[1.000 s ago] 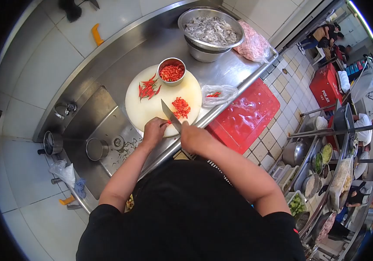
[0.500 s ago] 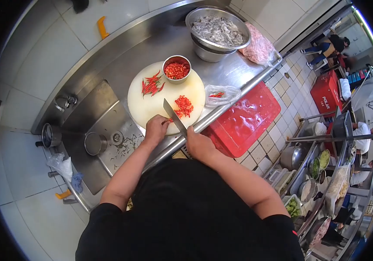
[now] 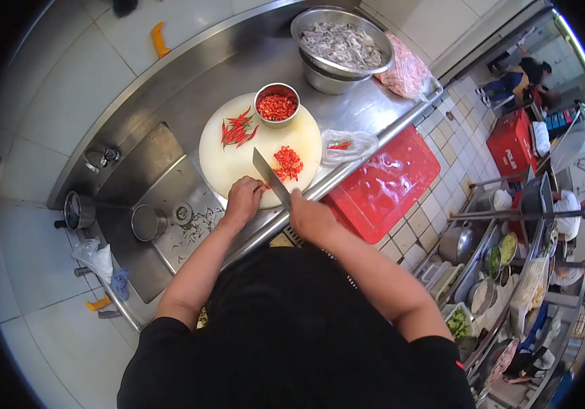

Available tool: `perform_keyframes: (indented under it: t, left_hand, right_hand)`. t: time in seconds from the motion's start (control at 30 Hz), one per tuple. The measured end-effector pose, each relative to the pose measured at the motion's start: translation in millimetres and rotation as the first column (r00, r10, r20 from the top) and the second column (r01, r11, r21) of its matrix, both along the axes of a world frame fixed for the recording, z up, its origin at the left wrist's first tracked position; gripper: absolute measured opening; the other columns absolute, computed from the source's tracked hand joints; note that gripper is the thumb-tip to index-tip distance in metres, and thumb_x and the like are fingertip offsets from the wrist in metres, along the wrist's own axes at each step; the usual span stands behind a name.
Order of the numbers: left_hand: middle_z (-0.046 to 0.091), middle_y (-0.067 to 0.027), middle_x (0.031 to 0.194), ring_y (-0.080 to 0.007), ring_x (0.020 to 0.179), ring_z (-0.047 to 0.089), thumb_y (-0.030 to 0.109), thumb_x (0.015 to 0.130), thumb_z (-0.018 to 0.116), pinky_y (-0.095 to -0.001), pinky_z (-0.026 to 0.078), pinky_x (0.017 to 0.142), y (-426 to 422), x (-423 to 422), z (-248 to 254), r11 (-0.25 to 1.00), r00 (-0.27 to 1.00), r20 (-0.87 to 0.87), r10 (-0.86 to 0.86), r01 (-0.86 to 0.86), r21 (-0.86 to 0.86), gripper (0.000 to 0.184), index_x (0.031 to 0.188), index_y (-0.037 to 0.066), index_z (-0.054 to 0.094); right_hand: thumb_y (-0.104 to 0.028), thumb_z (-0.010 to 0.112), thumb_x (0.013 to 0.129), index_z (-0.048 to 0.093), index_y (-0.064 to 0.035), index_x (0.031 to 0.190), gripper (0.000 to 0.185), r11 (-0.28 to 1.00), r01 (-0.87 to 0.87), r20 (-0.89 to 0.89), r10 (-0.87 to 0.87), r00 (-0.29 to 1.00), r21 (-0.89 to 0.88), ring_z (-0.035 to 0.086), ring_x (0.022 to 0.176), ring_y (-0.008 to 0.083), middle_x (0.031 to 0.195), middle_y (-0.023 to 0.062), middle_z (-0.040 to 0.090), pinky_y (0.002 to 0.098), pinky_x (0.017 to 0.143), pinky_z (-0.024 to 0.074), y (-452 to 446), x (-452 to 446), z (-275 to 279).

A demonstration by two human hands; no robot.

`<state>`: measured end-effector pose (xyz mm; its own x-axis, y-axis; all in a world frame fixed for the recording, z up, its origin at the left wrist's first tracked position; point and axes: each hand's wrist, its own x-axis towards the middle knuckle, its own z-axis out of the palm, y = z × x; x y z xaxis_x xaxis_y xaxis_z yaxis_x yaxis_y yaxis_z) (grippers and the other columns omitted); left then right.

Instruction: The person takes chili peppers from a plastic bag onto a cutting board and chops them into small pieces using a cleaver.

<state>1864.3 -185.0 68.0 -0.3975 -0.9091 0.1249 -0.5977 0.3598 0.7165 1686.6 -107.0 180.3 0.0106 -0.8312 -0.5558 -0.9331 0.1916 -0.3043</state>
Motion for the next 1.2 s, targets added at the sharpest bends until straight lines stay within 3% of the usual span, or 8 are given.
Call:
perform_keyframes:
  t: [0.2,0.3,0.53,0.63,0.8,0.9,1.1,1.2]
  left_hand:
    - [0.067,-0.0164,0.089,-0.0346,0.088,0.064,0.008,0.085,0.066,-0.0436,0.051,0.082,0,0,-4,1.000,0.999,0.034,-0.003,0.003,-0.006,0.013,0.094,0.002,0.074]
    - [0.066,-0.0162,0.089,-0.0343,0.088,0.064,0.009,0.085,0.066,-0.0432,0.050,0.082,-1,3,-6,0.999,0.999,-0.033,-0.031,0.030,-0.012,0.013,0.094,0.002,0.074]
    - [0.062,-0.0161,0.088,-0.0362,0.089,0.059,0.008,0.086,0.061,-0.0474,0.047,0.081,1,17,1,0.992,0.993,0.111,-0.041,0.053,-0.113,0.010,0.089,0.002,0.068]
    - [0.061,-0.0173,0.088,-0.0374,0.088,0.058,0.007,0.086,0.060,-0.0483,0.046,0.080,11,55,12,0.991,0.971,0.235,0.051,-0.020,-0.130,0.006,0.088,0.002,0.063]
    - [0.061,-0.0150,0.089,-0.0344,0.087,0.060,0.009,0.086,0.062,-0.0472,0.046,0.080,30,147,-14,0.929,0.919,0.214,0.331,-0.277,-0.245,0.008,0.091,0.003,0.064]
    - [0.064,-0.0140,0.094,-0.0301,0.088,0.063,0.013,0.086,0.067,-0.0434,0.049,0.080,25,166,-20,0.912,0.869,0.294,0.398,-0.410,-0.022,0.013,0.096,0.004,0.066]
    - [0.071,-0.0124,0.088,-0.0280,0.081,0.068,0.019,0.087,0.069,-0.0371,0.053,0.078,-67,96,20,0.912,0.913,-0.027,0.408,-0.406,0.053,0.020,0.102,0.006,0.068]
    - [0.072,-0.0136,0.090,-0.0294,0.081,0.070,0.017,0.089,0.066,-0.0376,0.053,0.078,-127,60,23,0.946,0.944,-0.058,0.325,-0.324,0.023,0.017,0.101,0.005,0.069]
  right_hand:
    - [-0.012,0.045,0.094,0.045,0.0032,0.110,0.022,0.996,-0.083,-0.013,0.084,0.996,0.036,0.070,0.087,0.0440,0.090,0.0295,0.069,0.0532,0.079,0.0548,-20,1,16]
    - [-0.015,0.047,0.094,0.045,0.0018,0.109,0.022,0.999,0.001,0.049,0.001,0.999,-0.051,0.070,0.084,0.0442,0.089,0.0287,0.069,0.0540,0.077,0.0548,11,-8,-25]
    - [-0.020,0.050,0.095,0.045,0.0000,0.108,0.024,0.971,-0.066,0.036,0.077,0.996,-0.228,0.067,0.076,0.0440,0.079,0.0277,0.067,0.0566,0.070,0.0524,1,-29,-6]
    - [-0.021,0.050,0.095,0.045,-0.0021,0.110,0.024,0.968,-0.006,0.125,0.039,0.991,-0.249,0.066,0.076,0.0461,0.078,0.0283,0.065,0.0583,0.071,0.0509,17,-32,-13]
    - [-0.023,0.050,0.095,0.046,-0.0028,0.111,0.026,0.979,0.104,0.191,-0.070,0.979,-0.174,0.065,0.081,0.0483,0.083,0.0300,0.065,0.0604,0.075,0.0490,33,-34,-21]
    - [-0.022,0.050,0.095,0.046,-0.0026,0.111,0.025,0.968,0.158,0.191,-0.121,0.974,-0.193,0.065,0.082,0.0481,0.084,0.0304,0.065,0.0604,0.075,0.0490,31,-34,-20]
    - [-0.022,0.050,0.095,0.045,-0.0019,0.109,0.025,0.965,0.165,0.197,-0.124,0.972,-0.202,0.065,0.082,0.0478,0.083,0.0300,0.065,0.0599,0.074,0.0494,31,-35,-27]
    - [-0.023,0.050,0.095,0.045,-0.0015,0.109,0.026,0.964,0.181,0.196,-0.142,0.970,-0.196,0.065,0.083,0.0477,0.084,0.0297,0.065,0.0598,0.075,0.0497,34,-34,-28]
